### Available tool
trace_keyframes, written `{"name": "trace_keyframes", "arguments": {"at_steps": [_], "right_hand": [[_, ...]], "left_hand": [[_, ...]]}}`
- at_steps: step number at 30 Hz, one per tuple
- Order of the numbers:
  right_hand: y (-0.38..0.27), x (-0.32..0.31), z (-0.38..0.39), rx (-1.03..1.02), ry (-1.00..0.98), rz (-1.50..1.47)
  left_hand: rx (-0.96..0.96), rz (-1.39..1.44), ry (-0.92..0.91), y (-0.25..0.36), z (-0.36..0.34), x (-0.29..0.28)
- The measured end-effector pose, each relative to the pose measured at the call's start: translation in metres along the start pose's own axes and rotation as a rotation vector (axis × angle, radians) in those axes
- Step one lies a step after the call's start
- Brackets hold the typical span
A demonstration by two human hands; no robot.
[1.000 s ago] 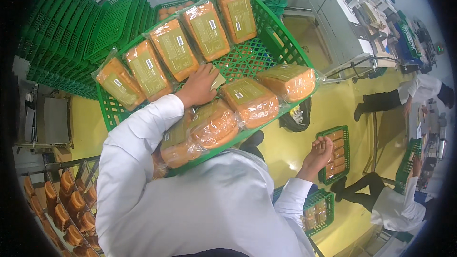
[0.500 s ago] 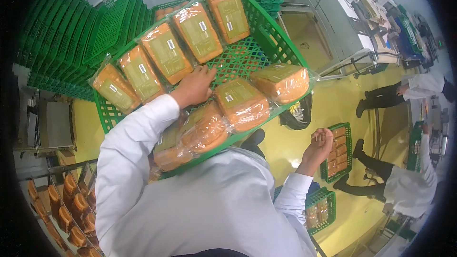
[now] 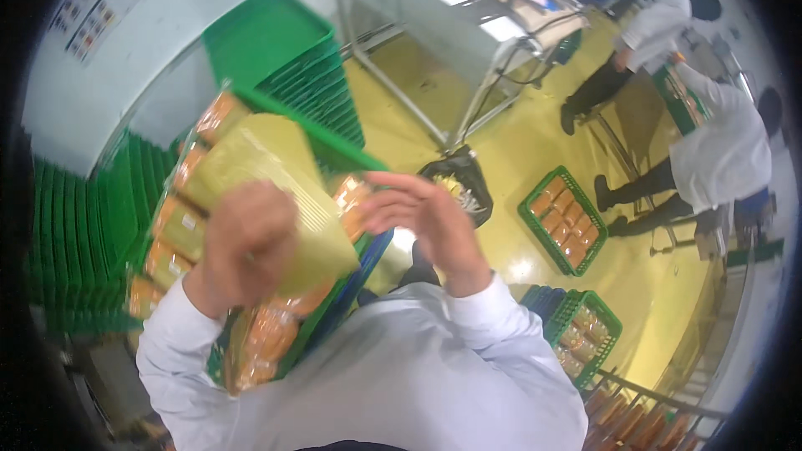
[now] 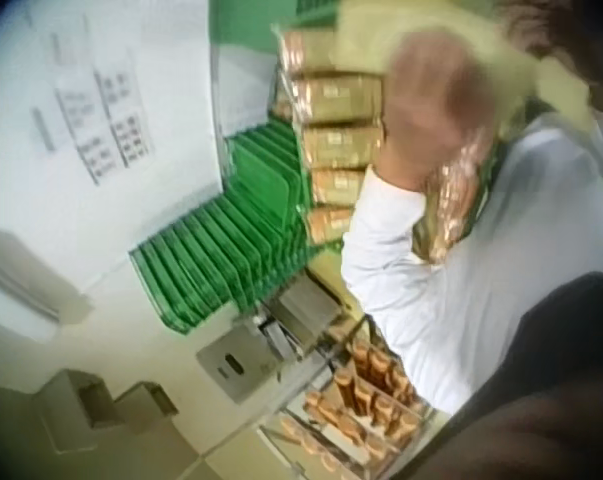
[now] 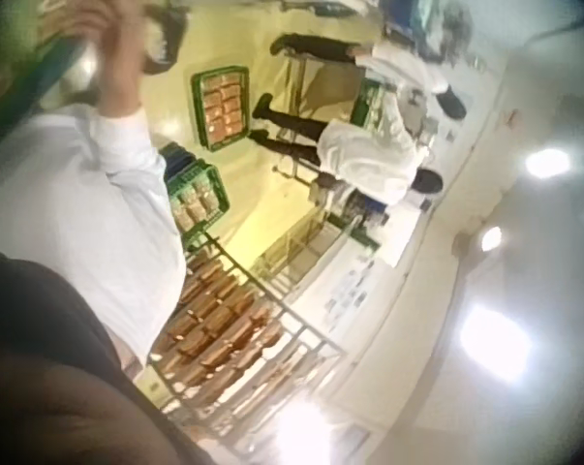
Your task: The person applies yellow labels to individually wrapped loaves of bread arranged in a green plastic basket. They pick up each loaf, place a label on the plastic wrap, and return the loaf to the basket, repeating this process for multiple items.
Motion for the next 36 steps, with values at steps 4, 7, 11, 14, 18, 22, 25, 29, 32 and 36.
{"name": "trace_keyframes", "arguments": {"at_steps": [4, 7, 11, 14, 18, 22, 25, 29, 32, 36], "right_hand": [[-0.027, -0.02, -0.042, 0.074, 0.057, -0.056], [-0.038, -0.087, -0.081, -0.001, 0.212, -0.089], [-0.091, -0.268, -0.178, -0.13, 0.755, 0.202], [-0.148, -0.415, -0.251, -0.26, 1.019, 0.842], [-0.215, -0.485, -0.343, -0.184, 0.788, 1.003], [-0.224, -0.46, -0.401, -0.195, 0.574, 1.188], [-0.196, -0.481, -0.434, -0.314, 0.52, 1.486], [-0.162, -0.453, -0.414, -0.674, 0.541, 1.949], [-0.148, -0.438, -0.407, -0.71, 0.445, 2.089], [-0.137, -0.47, -0.417, -0.608, 0.246, 2.135]], "left_hand": [[0.229, -0.003, -0.299, -0.011, -0.064, 0.061], [0.134, -0.093, -0.447, -0.031, -0.091, 0.097], [-0.155, -0.148, -0.636, -0.043, -0.114, 0.094], [-0.456, -0.122, -0.599, -0.043, -0.123, 0.071], [-0.89, -0.306, -0.46, -0.001, -0.11, 0.04], [-0.958, -0.572, -0.344, 0.025, -0.093, 0.022], [-1.093, -0.715, -0.33, 0.052, -0.079, 0.017], [-1.276, -0.983, -0.309, 0.098, -0.056, 0.023], [-1.458, -1.114, -0.219, 0.142, -0.041, 0.023], [-1.472, -1.255, -0.037, 0.201, 0.026, 0.008]]}}
Point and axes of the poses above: each hand's wrist, its own z-axis away from the middle knuckle, its own x-axis out of the palm, y = z × x, the point moved 1 cm from there along -z, towards the middle knuckle, and after that the axes turned 5 degrees about y, right-handed, at the moved point
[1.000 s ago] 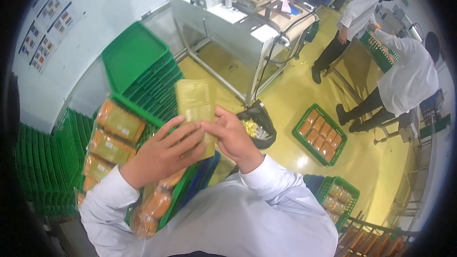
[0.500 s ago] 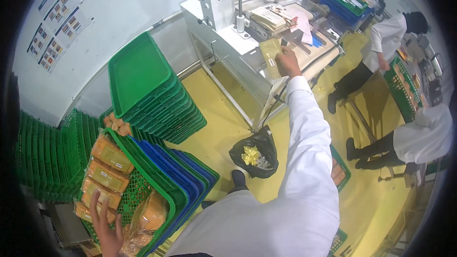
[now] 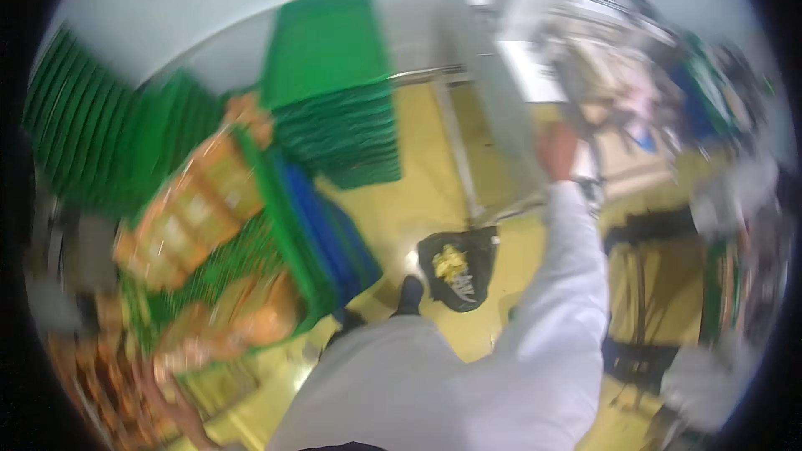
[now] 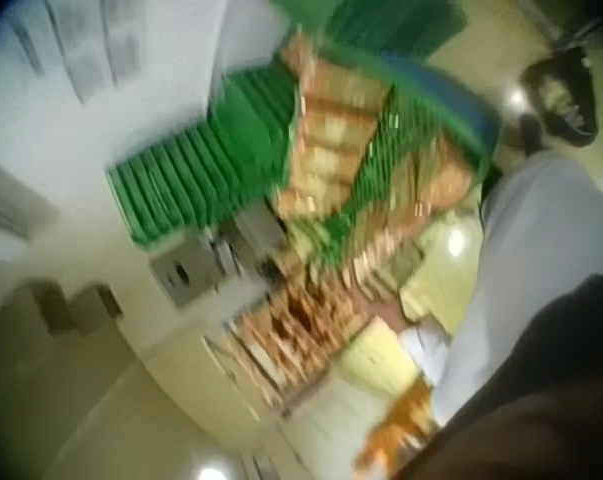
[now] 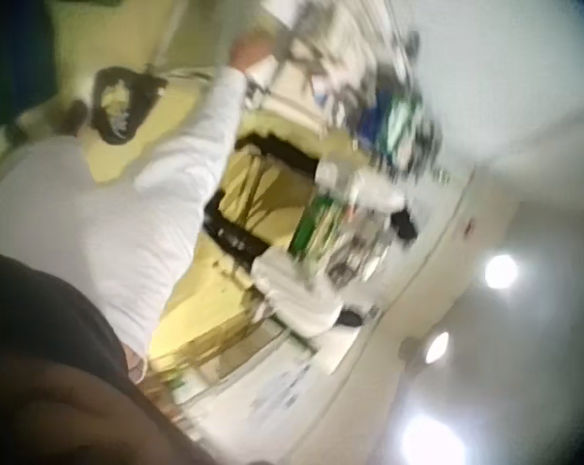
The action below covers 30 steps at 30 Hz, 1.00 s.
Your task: The person applies yellow labels to individually wrapped loaves of bread arranged in a green plastic basket. They pick up each loaf, place a label on the plastic wrap, and return the loaf to the basket, repeating this process for multiple items.
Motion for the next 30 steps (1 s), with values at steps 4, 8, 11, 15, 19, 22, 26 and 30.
{"name": "trace_keyframes", "arguments": {"at_steps": [4, 8, 11, 15, 19, 22, 26, 30], "right_hand": [[-0.015, -0.009, -0.006, -0.033, 0.122, -0.309], [-0.247, -0.163, 0.048, 0.064, -0.335, -1.168], [-0.377, -0.257, 0.113, -0.735, -0.694, -1.198], [-0.468, -0.269, 0.128, -1.055, -0.83, -1.061], [-0.504, -0.238, 0.089, -0.636, -0.867, -1.351], [-0.525, -0.194, 0.067, -0.237, -1.014, -1.48], [-0.526, -0.183, 0.035, -0.152, -1.203, -1.518], [-0.53, -0.181, 0.033, -0.373, -1.336, -1.071]], "left_hand": [[-0.323, 0.308, -0.111, 0.017, -0.007, -0.001], [-0.247, 0.176, -0.303, 0.007, 0.017, 0.005], [0.011, 0.075, -0.394, 0.009, -0.003, 0.023], [0.413, 0.315, -0.508, 0.025, -0.032, 0.061], [0.574, 0.581, -0.666, -0.001, -0.072, 0.101], [0.559, 0.868, -0.649, -0.023, -0.119, 0.146], [0.227, 1.089, -1.069, -0.041, -0.186, 0.16], [0.27, 1.117, -1.155, -0.034, -0.183, 0.226]]}}
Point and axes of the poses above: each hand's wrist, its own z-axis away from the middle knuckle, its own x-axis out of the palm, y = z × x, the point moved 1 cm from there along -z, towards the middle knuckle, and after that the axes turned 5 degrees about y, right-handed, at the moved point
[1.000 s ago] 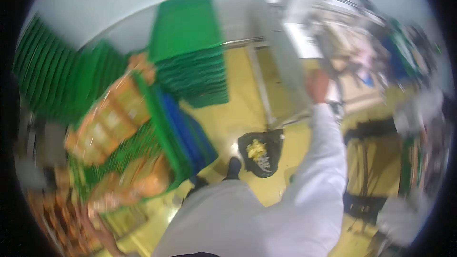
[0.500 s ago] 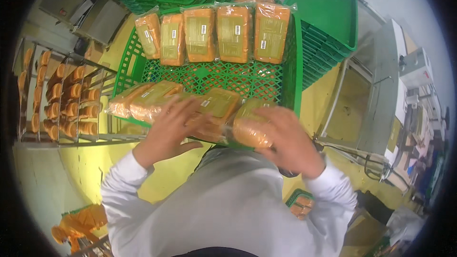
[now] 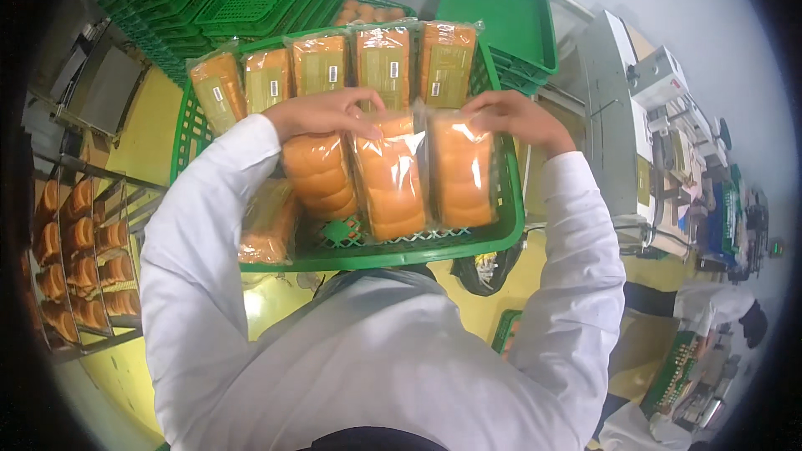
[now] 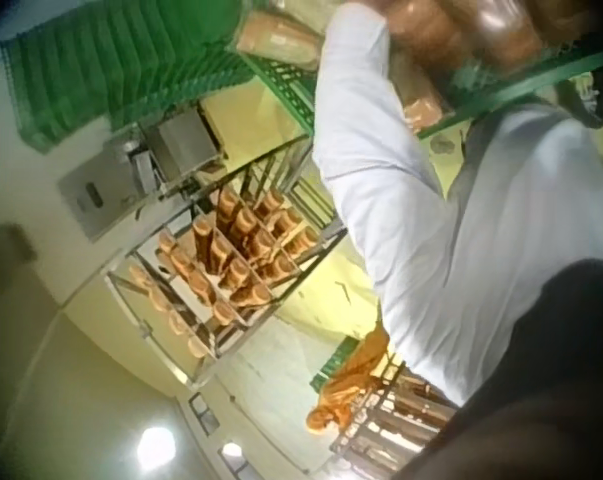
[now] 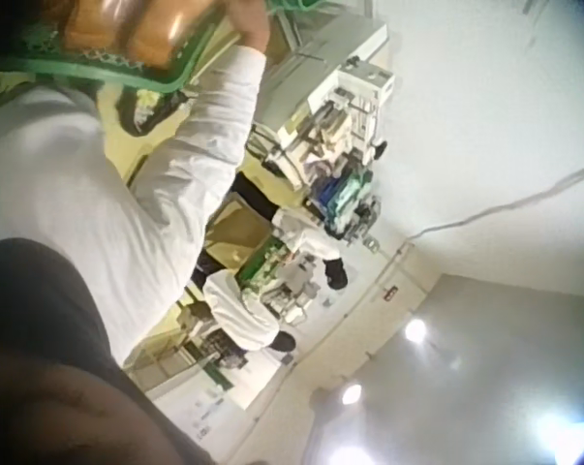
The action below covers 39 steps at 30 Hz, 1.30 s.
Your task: The person applies yellow labels to individually wrapped loaves of bread arranged in a green plastic basket. They pick up each loaf, place a label on the plastic wrap, and return the loaf to the basket, repeating this process for multiple items.
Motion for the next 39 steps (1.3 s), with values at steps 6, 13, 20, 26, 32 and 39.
{"name": "trace_keyframes", "arguments": {"at_steps": [6, 13, 20, 26, 32, 39], "right_hand": [[-0.026, 0.09, -0.046, -0.336, 0.085, 0.319], [0.003, 0.13, -0.062, -0.341, -0.079, 0.621], [-0.003, 0.145, -0.086, -0.4, -0.45, 0.687], [-0.003, 0.12, -0.097, -0.131, -0.402, 0.217], [-0.042, 0.173, -0.071, -0.552, 0.001, 0.367], [-0.121, 0.232, -0.045, -0.735, -0.071, 0.386]], "left_hand": [[-0.073, -0.438, -0.179, -0.03, -0.038, 0.004], [0.03, -0.657, 0.253, -0.049, 0.05, -0.039], [-0.22, -0.162, 0.172, -0.057, 0.049, -0.029], [-0.024, -0.058, 0.037, -0.062, 0.021, 0.025], [-0.189, -0.36, 0.264, -0.015, 0.112, -0.016], [-0.313, -0.73, 0.285, 0.004, 0.303, 0.0]]}}
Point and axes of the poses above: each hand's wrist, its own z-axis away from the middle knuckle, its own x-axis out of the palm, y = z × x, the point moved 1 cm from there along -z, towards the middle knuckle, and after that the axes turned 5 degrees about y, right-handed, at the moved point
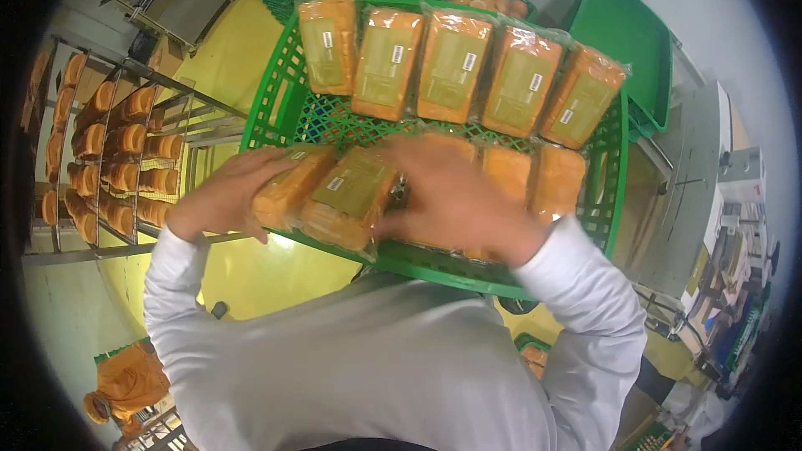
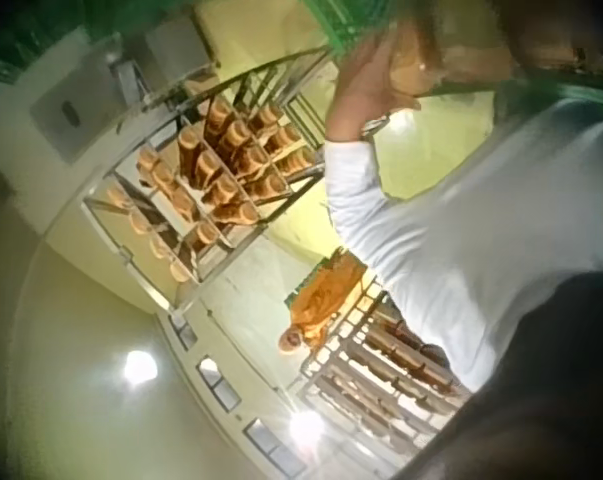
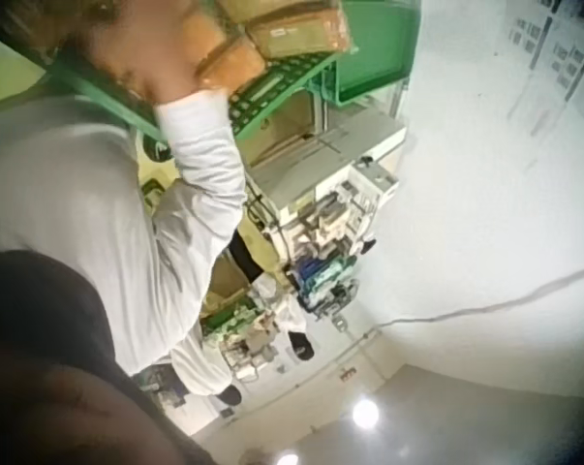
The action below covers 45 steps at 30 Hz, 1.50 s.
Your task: The person applies yellow labels to individually wrapped loaves of bread arranged in a green plastic basket. They pick up each loaf, place a label on the plastic wrap, and return the loaf to the basket, repeating this process for multiple items.
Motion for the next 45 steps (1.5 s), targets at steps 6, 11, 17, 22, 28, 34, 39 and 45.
{"name": "trace_keyframes", "arguments": {"at_steps": [6, 11, 17, 22, 28, 34, 39, 45], "right_hand": [[-0.006, 0.047, -0.033, 0.044, -0.027, -0.248], [0.052, 0.04, -0.065, 0.075, 0.336, -0.318], [0.079, 0.02, -0.07, 0.496, 0.149, -0.864], [0.077, 0.061, -0.049, 0.075, 0.0, 0.134], [0.087, 0.036, -0.081, 0.288, -0.106, 0.072], [0.114, 0.023, -0.169, 0.013, 0.561, 0.648], [0.063, -0.032, -0.171, 0.602, 0.371, 0.154], [0.04, 0.018, -0.132, 0.576, 0.12, 0.125]], "left_hand": [[-0.094, 0.447, 0.32, -0.052, 0.0, 0.015], [-0.098, 0.819, 0.652, -0.081, -0.058, 0.036], [-0.175, 1.08, 0.327, -0.104, -0.083, 0.02], [0.183, 0.278, 0.246, -0.107, -0.097, 0.064], [0.006, 0.514, -0.12, -0.094, -0.152, 0.0], [0.071, -0.383, 1.056, -0.127, -0.237, -0.015], [-0.292, 0.184, 0.398, -0.062, -0.184, -0.07], [-0.258, -0.163, 0.099, -0.055, -0.123, 0.032]]}}
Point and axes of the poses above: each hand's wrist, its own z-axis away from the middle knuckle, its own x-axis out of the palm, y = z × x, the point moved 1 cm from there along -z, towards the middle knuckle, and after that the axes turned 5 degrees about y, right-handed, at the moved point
